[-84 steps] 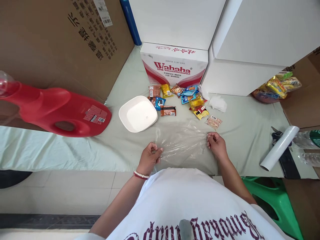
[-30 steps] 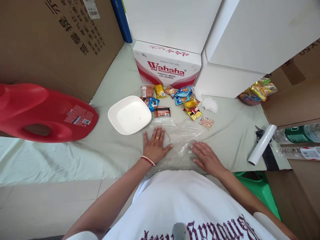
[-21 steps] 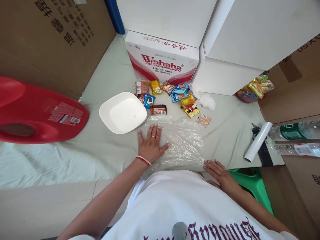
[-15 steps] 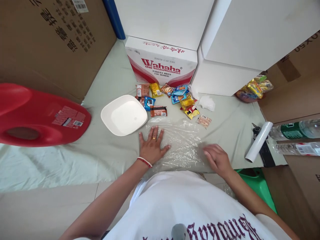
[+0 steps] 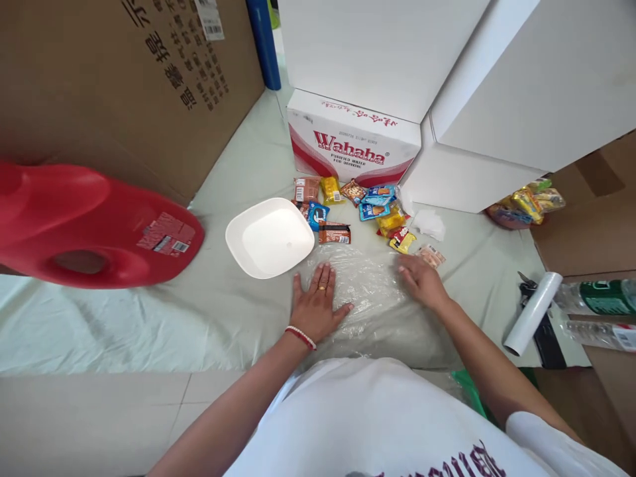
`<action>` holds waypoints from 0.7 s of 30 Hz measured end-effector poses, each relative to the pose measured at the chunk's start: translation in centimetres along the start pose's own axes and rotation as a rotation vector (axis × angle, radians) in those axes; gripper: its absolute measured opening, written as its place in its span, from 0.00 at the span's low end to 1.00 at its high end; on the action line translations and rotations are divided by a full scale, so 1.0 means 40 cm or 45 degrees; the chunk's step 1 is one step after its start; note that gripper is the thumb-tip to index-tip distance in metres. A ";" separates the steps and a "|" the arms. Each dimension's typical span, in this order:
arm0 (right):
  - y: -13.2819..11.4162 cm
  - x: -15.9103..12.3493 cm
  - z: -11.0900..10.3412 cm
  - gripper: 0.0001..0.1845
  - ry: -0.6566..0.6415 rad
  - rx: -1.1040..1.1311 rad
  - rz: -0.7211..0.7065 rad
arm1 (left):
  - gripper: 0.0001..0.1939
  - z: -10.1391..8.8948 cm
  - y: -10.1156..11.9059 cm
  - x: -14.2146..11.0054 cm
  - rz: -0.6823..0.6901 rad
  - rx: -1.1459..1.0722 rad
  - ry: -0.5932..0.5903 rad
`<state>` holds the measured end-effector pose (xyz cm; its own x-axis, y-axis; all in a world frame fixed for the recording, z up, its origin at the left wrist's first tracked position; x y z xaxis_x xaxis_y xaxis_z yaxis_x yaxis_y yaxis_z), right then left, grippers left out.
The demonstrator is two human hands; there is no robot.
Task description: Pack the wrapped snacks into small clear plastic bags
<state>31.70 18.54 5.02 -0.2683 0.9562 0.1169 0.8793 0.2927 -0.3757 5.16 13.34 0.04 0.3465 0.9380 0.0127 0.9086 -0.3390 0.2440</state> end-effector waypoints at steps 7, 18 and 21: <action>-0.050 0.406 -0.111 0.29 0.121 -0.320 0.096 | 0.44 -0.006 0.001 0.001 0.005 0.006 -0.011; 0.011 0.611 -0.020 0.22 -0.297 -0.551 0.197 | 0.43 -0.013 0.002 0.004 0.006 -0.012 -0.058; -0.028 0.580 -0.041 0.22 -0.158 -0.563 -0.050 | 0.44 -0.012 0.002 0.007 -0.009 -0.016 -0.078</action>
<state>25.13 40.38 9.64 -0.3262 0.9453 0.0020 0.9437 0.3256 0.0585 5.19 13.60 0.54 0.3538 0.9340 -0.0487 0.9083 -0.3307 0.2562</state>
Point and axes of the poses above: each hand's wrist, its own x-axis towards the middle knuckle, its own z-axis out of the palm, y = z × x, the point moved 8 cm from there along x, towards the middle knuckle, and after that the axes turned 1 degree about y, right-handed, at the moved point
